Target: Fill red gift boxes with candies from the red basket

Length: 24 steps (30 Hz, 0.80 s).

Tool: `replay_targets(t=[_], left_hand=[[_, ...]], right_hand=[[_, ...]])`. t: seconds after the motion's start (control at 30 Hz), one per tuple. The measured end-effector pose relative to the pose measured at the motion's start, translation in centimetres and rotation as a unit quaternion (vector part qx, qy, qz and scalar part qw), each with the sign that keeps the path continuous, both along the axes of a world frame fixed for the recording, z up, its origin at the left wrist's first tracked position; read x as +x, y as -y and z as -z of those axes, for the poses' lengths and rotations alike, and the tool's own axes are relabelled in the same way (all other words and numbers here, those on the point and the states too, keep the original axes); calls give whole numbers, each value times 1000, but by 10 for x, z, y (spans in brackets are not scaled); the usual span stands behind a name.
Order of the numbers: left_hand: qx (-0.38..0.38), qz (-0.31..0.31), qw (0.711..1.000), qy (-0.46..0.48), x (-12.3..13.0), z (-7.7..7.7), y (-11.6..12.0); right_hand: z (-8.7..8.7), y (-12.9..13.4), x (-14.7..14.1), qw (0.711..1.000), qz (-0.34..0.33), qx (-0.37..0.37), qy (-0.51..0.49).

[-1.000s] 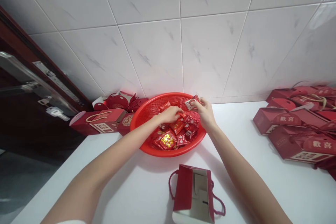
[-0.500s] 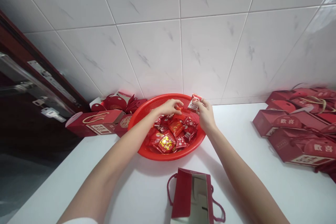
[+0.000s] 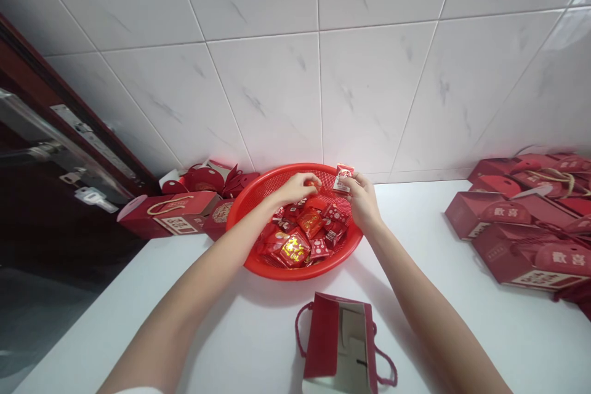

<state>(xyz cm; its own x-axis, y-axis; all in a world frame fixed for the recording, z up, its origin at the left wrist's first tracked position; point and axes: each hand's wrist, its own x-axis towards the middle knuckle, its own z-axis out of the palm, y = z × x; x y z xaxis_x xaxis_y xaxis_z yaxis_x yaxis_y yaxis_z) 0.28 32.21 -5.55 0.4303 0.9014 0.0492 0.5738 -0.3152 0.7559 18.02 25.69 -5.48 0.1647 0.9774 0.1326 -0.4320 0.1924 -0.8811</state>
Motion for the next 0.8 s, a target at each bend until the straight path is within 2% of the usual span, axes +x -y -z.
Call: replay_targets(t=[0.1,0.17,0.3,0.47,0.67,0.8], left_hand=[[7,16,999,-42,15,14,7],[-2,55,995,-77,26,19,12],[-26,122,975,-183,36,16,15],[-37,101,966,-233,23,8,10],[-38,98,961,-257,21,13,10],[-68,117,956,-260,23,12,14]], right_hand=[[1,-1,1,1000,2,1,-3],[2,-1,1,1000,5,0,-4],[2,-1,1,1000,5,-2,1],[1,-1,1,1000,-6,-5,-3],[3,-2,1,1000,-9,1,3],[3,-2,0,1000,-2,1,3]])
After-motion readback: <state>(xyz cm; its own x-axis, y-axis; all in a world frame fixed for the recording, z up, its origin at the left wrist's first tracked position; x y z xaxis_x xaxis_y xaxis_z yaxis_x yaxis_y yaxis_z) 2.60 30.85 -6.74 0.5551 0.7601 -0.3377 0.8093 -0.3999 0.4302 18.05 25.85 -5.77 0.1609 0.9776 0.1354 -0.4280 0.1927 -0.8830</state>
